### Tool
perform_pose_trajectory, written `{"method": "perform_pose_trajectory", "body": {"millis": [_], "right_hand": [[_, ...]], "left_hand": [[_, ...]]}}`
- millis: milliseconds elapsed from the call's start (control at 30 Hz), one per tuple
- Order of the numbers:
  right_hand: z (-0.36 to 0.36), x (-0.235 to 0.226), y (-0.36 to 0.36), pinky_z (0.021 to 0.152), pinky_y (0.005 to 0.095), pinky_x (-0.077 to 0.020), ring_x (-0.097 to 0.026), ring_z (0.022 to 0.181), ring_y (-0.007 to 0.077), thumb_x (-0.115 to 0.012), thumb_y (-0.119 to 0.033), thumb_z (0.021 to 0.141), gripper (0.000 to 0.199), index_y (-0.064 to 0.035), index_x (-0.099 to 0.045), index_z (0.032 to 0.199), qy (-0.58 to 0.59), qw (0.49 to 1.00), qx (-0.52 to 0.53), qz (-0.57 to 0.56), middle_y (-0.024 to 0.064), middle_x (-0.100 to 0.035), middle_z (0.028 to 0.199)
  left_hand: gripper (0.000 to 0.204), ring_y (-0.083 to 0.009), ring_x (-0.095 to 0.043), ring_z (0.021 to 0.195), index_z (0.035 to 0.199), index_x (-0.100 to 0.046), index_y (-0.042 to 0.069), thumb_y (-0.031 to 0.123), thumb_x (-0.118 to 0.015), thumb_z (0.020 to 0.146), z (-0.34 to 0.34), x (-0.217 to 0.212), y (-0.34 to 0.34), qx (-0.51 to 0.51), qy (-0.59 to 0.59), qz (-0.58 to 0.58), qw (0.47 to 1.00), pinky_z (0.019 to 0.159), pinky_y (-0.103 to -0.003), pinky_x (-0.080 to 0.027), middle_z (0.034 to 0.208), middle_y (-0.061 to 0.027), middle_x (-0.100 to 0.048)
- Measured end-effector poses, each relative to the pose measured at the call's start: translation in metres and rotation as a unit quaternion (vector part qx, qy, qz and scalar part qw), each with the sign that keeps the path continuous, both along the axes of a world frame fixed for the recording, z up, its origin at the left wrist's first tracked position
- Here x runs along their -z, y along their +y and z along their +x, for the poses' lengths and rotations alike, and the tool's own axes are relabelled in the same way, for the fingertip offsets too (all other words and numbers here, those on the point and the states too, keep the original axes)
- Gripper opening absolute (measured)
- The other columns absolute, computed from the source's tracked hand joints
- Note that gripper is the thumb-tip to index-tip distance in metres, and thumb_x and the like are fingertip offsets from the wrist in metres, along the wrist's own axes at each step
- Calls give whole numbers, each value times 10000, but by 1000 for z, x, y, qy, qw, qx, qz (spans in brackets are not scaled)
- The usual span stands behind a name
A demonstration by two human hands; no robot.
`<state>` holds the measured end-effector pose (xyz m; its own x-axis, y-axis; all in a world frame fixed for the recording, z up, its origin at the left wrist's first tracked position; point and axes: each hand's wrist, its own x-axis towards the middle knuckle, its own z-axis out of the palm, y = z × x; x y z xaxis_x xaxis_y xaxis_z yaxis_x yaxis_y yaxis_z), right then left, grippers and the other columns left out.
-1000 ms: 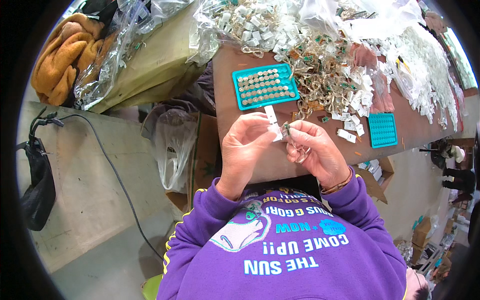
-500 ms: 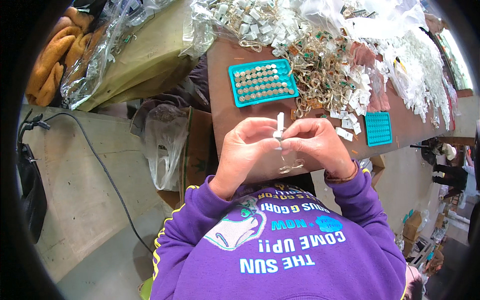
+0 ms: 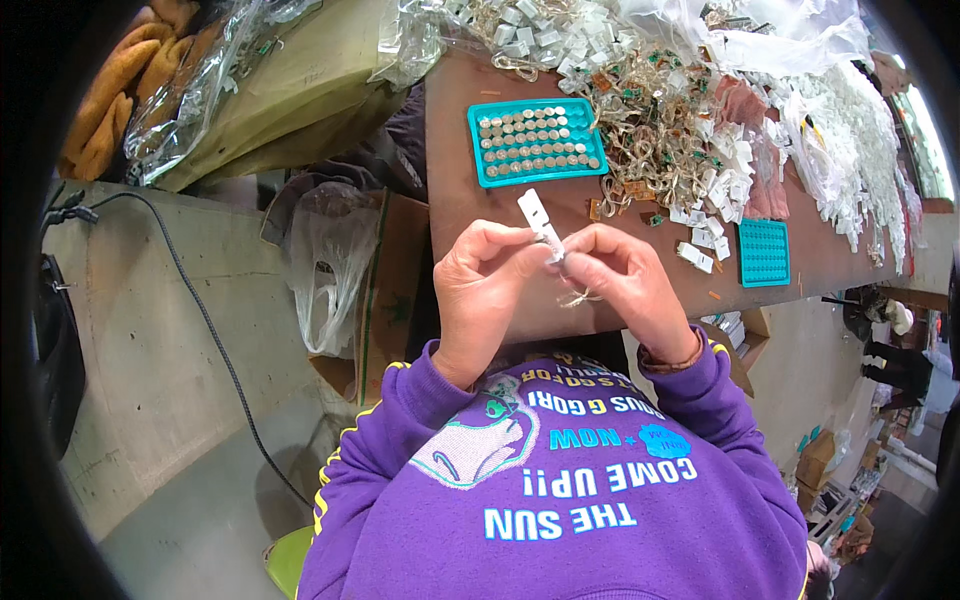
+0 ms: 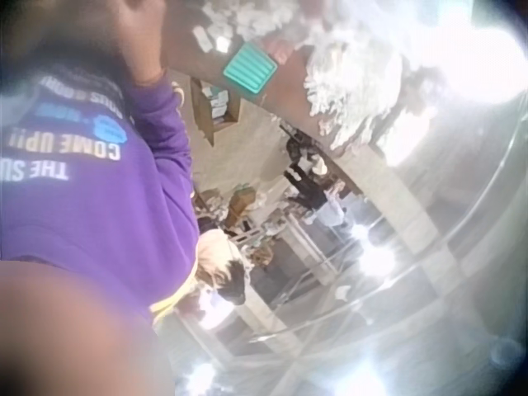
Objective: The person repeatedly picks small white plastic housings and thin wires from a cluttered table, inserts the wires into the housings, and places the assembled units into a teal tray. The person handles items one at a time and continues the same insertion cycle throughout the clip.
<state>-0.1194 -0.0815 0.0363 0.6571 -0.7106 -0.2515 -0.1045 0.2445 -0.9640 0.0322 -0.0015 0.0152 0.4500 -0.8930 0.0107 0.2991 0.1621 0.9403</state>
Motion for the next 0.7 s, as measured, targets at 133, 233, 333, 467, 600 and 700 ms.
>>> {"method": "perform_pose_trajectory", "body": {"millis": [133,233,333,467,600,700], "right_hand": [[4,1,15,645,208,-491,-623,764,56,-665,-51,883,85,29,-670,912,20,994,49,-94,18,-679,825],[6,-1,18,618,218,-497,-627,702,61,-658,-11,861,53,35,-670,884,8,994,74,-83,13,-672,780],[2,-8,17,636,225,-511,-638,687,74,-645,-29,884,62,32,-651,892,58,986,49,-146,36,-667,789],[-1,-11,19,615,222,-510,-650,661,84,-635,-26,884,67,41,-643,884,123,951,32,-282,40,-655,768],[-2,-5,17,578,228,-482,-628,644,83,-674,-18,825,75,0,-671,898,91,958,49,-269,52,-680,743],[0,-1,15,576,230,-475,-605,644,79,-679,-13,822,64,0,-661,882,54,974,71,-209,43,-666,731]], "left_hand": [[128,-84,-657,830,920,-655,0,-24,-734,823,-4,2,1,-40,-58,21,997,751,-227,-525,886,-54,-713],[138,-87,-657,836,916,-658,1,-23,-744,810,-5,5,0,-50,-101,7,994,753,-232,-524,873,-48,-709],[141,-88,-653,839,914,-653,2,-22,-744,809,-7,8,-2,-69,-120,-14,990,752,-237,-524,863,-41,-700],[141,-88,-650,831,904,-646,7,-21,-744,808,-8,8,-1,-70,-101,0,992,752,-239,-524,879,-37,-692],[142,-89,-649,827,897,-640,11,-20,-744,807,-10,8,0,-57,-97,24,993,749,-239,-522,890,-36,-689],[150,-98,-654,827,894,-635,12,-13,-750,802,-12,10,-1,-55,-104,8,993,744,-242,-525,881,-41,-686]]}}
